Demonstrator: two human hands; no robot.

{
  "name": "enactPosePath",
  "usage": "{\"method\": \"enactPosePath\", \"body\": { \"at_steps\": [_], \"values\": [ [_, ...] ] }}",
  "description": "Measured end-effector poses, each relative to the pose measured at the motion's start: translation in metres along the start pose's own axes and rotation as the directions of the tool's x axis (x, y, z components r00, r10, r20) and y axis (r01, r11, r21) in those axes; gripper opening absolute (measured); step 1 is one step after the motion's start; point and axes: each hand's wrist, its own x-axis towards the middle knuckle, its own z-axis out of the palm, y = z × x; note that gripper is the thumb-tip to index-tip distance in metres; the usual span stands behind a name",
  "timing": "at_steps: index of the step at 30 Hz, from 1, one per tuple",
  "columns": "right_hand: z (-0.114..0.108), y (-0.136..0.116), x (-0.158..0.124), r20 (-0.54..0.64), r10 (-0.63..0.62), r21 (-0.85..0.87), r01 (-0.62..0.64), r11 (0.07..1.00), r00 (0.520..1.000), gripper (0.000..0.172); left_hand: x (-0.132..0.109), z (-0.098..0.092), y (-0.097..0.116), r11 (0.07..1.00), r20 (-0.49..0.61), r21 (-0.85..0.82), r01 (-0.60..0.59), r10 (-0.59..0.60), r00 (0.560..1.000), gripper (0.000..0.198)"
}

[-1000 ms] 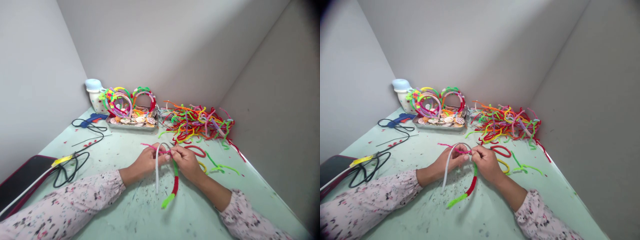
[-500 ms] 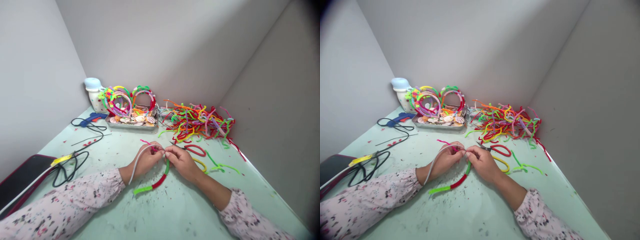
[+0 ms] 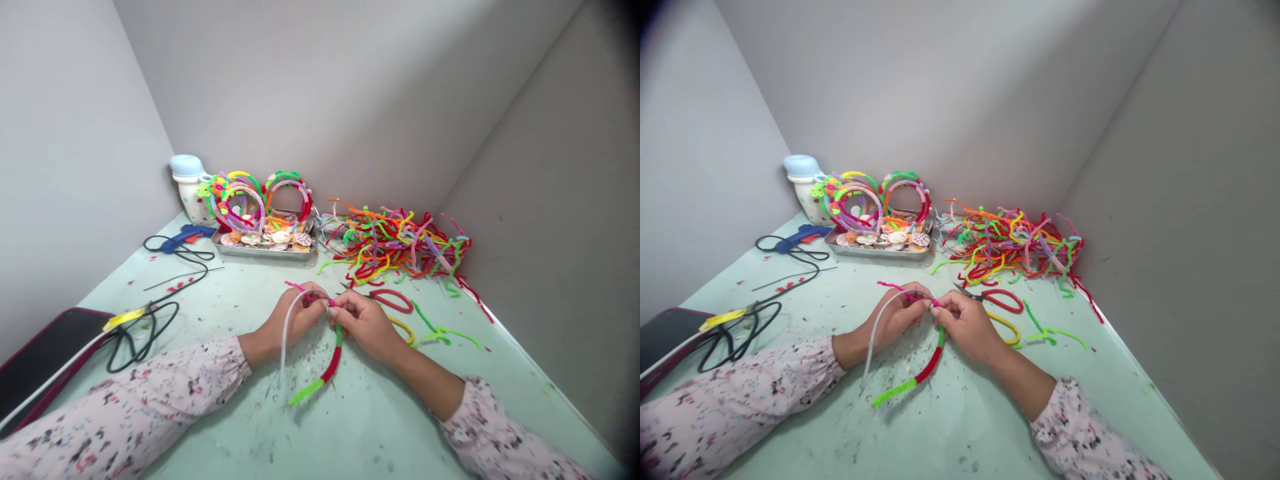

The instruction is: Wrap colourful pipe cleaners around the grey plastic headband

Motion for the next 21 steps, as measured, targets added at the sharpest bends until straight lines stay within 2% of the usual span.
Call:
{"method": "enactPosePath", "body": {
  "at_steps": [7,14,21],
  "values": [
    [-0.002,0.002,0.001,0.041,0.0,0.029,-0.002,1.0,0.999,0.02,0.0,-0.001,-0.001,0.999,0.001,0.039,-0.02,0.02,1.0,0.01],
    [-0.005,-0.001,0.0,0.07,0.019,0.086,-0.025,0.996,0.997,0.019,-0.002,-0.003,0.001,0.999,0.053,-0.03,-0.018,0.019,0.998,0.015],
    [-0.008,-0.002,0.001,0.098,0.012,0.104,-0.022,0.994,0.995,0.02,-0.004,-0.002,0.01,0.998,0.042,-0.059,0.015,-0.012,0.999,0.017]
  ]
}}
